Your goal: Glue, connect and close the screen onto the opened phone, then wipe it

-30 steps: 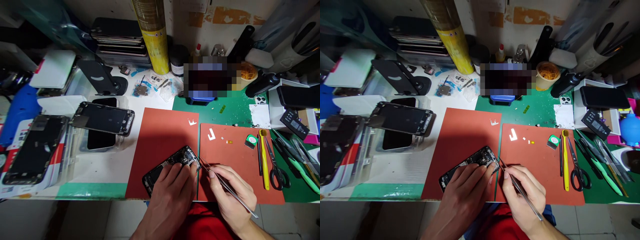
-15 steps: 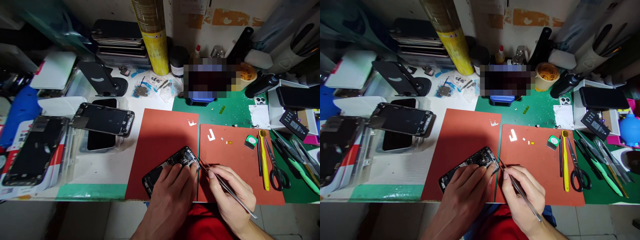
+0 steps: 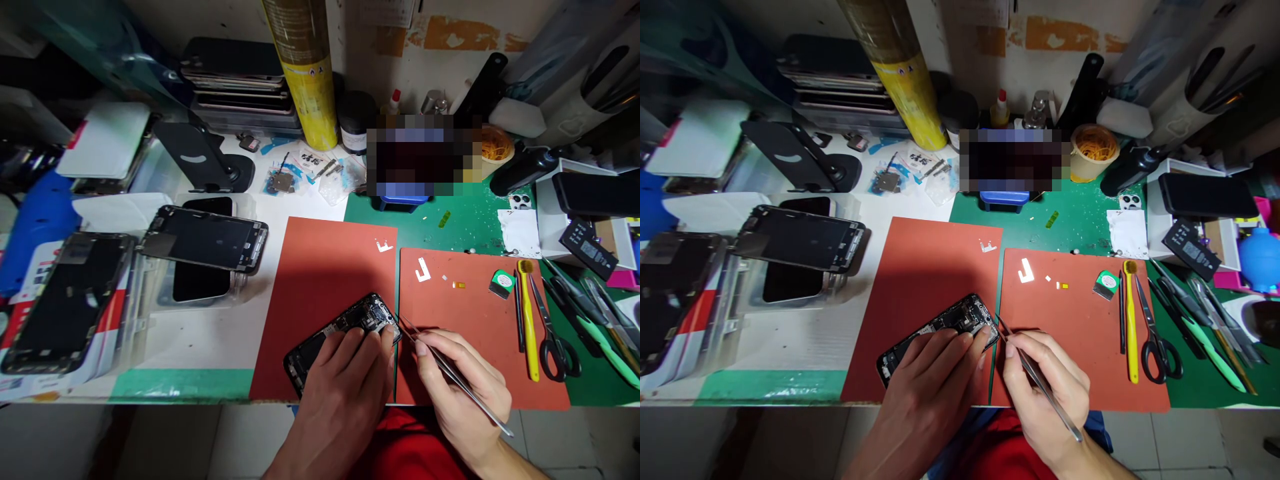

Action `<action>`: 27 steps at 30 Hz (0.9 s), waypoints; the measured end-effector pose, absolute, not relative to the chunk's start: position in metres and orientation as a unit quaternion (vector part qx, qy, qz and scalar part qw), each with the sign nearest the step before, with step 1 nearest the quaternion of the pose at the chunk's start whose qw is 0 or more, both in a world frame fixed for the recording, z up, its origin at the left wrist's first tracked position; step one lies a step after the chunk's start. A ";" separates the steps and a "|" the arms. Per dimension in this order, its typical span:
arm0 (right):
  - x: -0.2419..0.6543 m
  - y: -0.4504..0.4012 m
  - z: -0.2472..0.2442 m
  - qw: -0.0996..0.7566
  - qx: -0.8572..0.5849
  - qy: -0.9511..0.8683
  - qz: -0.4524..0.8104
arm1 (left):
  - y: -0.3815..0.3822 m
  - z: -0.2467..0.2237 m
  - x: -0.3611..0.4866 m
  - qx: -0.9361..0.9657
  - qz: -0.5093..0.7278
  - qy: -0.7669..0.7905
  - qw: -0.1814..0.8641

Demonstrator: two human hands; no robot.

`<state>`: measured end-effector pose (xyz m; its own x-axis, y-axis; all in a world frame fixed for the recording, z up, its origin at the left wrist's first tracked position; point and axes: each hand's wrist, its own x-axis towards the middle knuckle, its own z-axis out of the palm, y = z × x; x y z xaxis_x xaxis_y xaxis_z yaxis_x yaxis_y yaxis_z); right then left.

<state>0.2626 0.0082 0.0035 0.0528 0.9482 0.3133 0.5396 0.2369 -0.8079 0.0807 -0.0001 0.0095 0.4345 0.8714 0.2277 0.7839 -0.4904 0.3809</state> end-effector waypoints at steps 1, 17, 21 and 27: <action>0.263 0.008 0.003 0.444 -0.574 -0.648 0.232 | 0.000 0.009 0.081 0.839 0.200 0.493 0.111; 0.264 0.005 0.002 0.451 -0.583 -0.634 0.234 | 0.003 0.013 0.081 0.836 0.212 0.495 0.103; 0.271 -0.001 -0.005 0.450 -0.603 -0.619 0.226 | 0.002 0.013 0.081 0.838 0.211 0.492 0.101; 0.292 -0.007 0.004 0.472 -0.658 -0.566 0.156 | 0.001 0.011 0.081 0.836 0.203 0.497 0.115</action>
<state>0.2919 -0.0075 0.0037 0.3103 0.8917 0.3296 0.5981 0.0863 -0.7967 0.0812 0.0013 0.0114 0.4237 0.8775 0.2248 0.7839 -0.4795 0.3945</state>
